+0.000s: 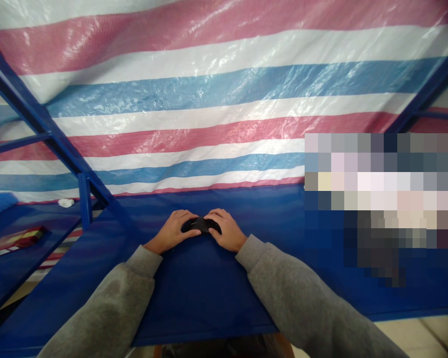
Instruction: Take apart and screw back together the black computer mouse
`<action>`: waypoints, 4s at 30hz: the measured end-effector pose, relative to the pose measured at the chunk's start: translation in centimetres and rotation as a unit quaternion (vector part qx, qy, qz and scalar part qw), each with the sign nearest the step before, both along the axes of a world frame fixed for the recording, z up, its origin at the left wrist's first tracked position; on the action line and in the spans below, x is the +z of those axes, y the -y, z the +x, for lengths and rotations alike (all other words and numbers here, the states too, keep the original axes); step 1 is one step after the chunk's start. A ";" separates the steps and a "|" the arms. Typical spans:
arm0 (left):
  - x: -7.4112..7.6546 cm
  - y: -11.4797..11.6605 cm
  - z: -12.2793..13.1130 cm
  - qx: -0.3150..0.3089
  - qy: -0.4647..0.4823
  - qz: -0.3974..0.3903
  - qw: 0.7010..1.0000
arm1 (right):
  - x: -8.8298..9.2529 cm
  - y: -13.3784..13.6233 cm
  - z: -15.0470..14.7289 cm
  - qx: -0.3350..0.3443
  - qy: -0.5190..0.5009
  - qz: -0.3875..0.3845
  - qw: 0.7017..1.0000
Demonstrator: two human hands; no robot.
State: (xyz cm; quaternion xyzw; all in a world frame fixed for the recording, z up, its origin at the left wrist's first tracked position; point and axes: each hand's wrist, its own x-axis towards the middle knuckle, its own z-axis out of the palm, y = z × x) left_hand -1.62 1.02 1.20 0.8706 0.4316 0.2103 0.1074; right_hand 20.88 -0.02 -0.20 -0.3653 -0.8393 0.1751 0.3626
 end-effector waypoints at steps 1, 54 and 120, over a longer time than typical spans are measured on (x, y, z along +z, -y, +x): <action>-0.1 0.0 0.0 0.002 -0.005 0.008 1.000 | 0.0 0.0 0.0 0.001 0.004 -0.002 1.000; -0.3 -0.5 -0.3 0.178 0.036 0.119 0.976 | -0.5 -0.2 -0.2 0.010 0.063 0.005 0.998; 2.4 -0.1 2.6 0.133 0.233 0.293 0.918 | -0.3 -0.2 -0.1 0.003 0.074 0.000 0.997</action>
